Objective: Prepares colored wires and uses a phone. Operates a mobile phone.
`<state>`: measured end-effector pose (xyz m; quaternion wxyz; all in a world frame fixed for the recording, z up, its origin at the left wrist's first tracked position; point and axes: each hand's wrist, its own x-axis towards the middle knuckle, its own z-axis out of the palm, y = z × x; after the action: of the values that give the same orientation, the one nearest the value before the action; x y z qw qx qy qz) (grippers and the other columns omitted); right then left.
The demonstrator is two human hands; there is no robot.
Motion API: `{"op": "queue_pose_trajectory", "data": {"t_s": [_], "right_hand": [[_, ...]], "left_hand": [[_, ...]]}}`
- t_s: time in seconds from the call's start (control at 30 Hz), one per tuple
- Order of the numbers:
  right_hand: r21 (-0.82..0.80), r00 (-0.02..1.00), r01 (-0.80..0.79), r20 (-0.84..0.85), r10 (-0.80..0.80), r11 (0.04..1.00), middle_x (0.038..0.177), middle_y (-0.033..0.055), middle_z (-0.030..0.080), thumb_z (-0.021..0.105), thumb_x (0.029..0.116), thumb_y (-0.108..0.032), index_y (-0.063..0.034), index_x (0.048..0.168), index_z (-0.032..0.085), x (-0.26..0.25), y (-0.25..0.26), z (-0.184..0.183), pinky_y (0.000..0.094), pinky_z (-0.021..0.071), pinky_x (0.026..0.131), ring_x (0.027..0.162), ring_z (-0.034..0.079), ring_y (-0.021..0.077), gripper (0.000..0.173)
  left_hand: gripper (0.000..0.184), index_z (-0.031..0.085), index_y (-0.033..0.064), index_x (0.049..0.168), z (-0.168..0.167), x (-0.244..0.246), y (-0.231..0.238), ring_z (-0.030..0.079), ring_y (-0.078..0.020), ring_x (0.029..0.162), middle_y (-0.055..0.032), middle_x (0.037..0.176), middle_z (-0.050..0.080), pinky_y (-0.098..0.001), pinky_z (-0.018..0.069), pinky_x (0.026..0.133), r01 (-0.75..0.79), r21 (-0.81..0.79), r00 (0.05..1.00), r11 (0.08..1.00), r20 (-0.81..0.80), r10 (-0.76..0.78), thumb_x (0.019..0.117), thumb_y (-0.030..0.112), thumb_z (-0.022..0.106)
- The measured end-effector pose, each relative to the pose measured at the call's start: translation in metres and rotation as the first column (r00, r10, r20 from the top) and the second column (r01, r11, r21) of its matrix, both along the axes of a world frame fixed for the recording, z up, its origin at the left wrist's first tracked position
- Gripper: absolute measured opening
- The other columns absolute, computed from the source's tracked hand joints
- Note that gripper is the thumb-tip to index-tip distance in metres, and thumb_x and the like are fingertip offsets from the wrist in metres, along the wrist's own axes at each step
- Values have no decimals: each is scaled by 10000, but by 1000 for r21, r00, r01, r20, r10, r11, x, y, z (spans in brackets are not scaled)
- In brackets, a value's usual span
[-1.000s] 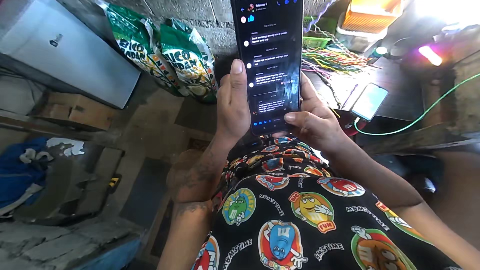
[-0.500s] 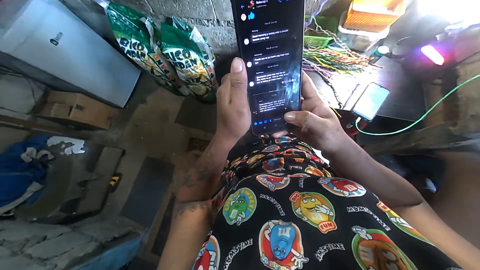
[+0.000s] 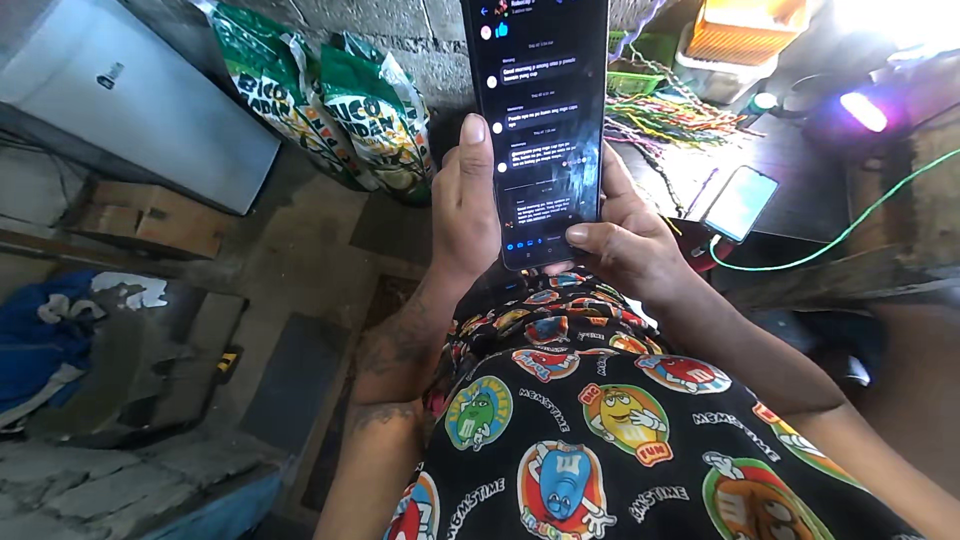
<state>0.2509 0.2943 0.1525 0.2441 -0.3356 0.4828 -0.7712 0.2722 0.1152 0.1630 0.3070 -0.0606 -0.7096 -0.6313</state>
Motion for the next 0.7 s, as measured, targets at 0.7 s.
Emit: {"op": "queue_pose_trajectory", "data": {"t_s": [0.7], "right_hand": [[56, 1000, 28, 1, -28, 998, 1329, 1, 602, 515, 955, -37, -202, 1571, 100, 2, 1, 3, 295, 650, 753, 1057, 703, 145, 761]], "left_hand": [[467, 607, 39, 1082, 0, 0, 0, 658, -44, 975, 7, 947, 650, -300, 562, 906, -5, 8, 1000, 1000, 22, 5, 1119, 280, 209]]}}
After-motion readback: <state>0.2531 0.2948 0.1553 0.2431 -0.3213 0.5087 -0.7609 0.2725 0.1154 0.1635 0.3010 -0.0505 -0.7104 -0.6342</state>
